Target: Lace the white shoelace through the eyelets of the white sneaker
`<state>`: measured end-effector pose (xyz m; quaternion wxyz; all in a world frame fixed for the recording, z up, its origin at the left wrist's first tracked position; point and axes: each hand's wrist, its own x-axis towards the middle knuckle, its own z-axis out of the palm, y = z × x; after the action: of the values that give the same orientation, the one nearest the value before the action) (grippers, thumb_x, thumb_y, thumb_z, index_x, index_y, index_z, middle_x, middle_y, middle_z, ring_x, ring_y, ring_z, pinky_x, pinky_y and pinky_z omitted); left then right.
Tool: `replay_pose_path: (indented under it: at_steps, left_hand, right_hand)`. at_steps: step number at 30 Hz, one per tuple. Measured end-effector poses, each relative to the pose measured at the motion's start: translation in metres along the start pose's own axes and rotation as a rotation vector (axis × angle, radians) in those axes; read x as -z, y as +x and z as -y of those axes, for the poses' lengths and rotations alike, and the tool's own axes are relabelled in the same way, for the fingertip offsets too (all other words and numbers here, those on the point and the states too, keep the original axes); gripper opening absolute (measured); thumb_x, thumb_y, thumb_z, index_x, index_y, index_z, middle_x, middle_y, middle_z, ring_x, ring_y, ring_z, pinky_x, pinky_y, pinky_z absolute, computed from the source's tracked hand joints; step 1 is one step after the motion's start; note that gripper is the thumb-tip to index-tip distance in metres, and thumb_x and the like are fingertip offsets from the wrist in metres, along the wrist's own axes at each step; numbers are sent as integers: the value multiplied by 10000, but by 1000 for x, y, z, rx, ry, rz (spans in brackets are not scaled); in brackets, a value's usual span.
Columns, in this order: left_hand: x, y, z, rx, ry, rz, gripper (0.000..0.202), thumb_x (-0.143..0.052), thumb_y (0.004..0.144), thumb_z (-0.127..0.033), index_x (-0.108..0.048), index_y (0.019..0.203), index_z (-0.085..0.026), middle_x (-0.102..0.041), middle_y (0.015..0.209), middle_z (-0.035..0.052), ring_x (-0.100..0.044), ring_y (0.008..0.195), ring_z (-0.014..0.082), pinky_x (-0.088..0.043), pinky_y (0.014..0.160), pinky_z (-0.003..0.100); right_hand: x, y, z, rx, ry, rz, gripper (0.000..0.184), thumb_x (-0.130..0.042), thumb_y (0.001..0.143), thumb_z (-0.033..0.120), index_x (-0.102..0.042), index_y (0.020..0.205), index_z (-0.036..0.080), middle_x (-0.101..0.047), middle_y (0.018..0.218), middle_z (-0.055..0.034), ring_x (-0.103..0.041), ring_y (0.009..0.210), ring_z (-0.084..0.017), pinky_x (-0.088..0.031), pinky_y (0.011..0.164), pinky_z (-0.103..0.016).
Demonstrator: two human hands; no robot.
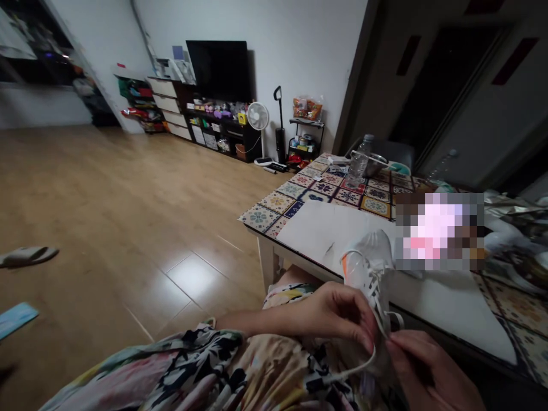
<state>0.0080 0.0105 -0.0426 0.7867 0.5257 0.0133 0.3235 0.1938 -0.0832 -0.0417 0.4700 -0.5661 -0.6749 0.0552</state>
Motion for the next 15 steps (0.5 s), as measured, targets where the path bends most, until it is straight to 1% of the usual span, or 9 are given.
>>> replay_pose_path:
  at_steps: [2,4,5,6,8,10,12,13,15]
  left_hand:
    - [1,3,6,-9,-74,-46,529,-929,532,-384,-671,916,-127,-671,708,-2,-638,641,119,-525,737,297]
    - [1,4,6,-9,-57,-82,570,-933,533,-358,-689,996,-133,-675,677,-6,-642,612,121,-530,699,283]
    - [0,3,4,-7,-15,-110,514,-920,561,-358,-708,972,-133,-675,671,-3,-640,617,122,-532,699,278]
    - [-1,2,1,1,52,-145,419,-904,594,-361,-724,893,-129,-681,682,8,-640,640,123,-531,713,271]
    - [-3,-1,-7,-11,201,-209,336,-895,599,-383,-711,715,-126,-688,693,30,-641,672,139,-532,709,268]
    - [-3,-3,-14,-33,308,-221,284,-852,679,-377,-711,708,-133,-700,730,44,-647,707,146,-532,713,264]
    - [-2,-3,-17,-120,385,-171,215,-813,744,-332,-714,730,-141,-709,762,52,-650,732,142,-527,713,250]
    - [-2,-3,-17,-159,419,-138,178,-795,770,-300,-715,739,-145,-709,770,53,-648,737,136,-522,709,240]
    - [-2,-3,-17,-207,484,-67,127,-758,812,-257,-715,758,-151,-709,785,57,-648,750,131,-516,713,232]
  right_hand:
    - [-2,3,5,156,-30,-4,81,-658,846,362,-701,817,299,-755,751,-6,-738,628,-207,-624,584,-267]
    - [-6,6,12,279,-46,-20,68,-618,886,278,-685,887,290,-754,782,0,-738,675,-180,-614,645,-243]
    - [-7,7,16,328,-48,-1,100,-592,902,232,-674,928,281,-753,795,-3,-737,693,-168,-605,654,-229]
    - [-9,9,20,369,-41,6,118,-576,910,197,-660,949,269,-745,787,-6,-727,687,-158,-595,653,-221]
    - [-12,13,26,424,-23,11,123,-567,911,177,-638,988,243,-729,774,-17,-710,689,-156,-583,662,-231]
    - [-12,17,29,436,5,26,111,-594,907,214,-624,1012,224,-718,797,-37,-698,720,-172,-576,672,-260]
    - [-12,18,30,406,54,39,92,-558,926,181,-620,982,219,-701,804,-40,-680,735,-166,-562,693,-272]
    - [-12,17,30,379,87,36,103,-534,937,165,-619,955,221,-690,797,-35,-670,735,-158,-553,700,-270]
    - [-14,14,28,273,157,25,127,-518,951,159,-612,897,226,-669,776,-17,-646,721,-143,-534,694,-263]
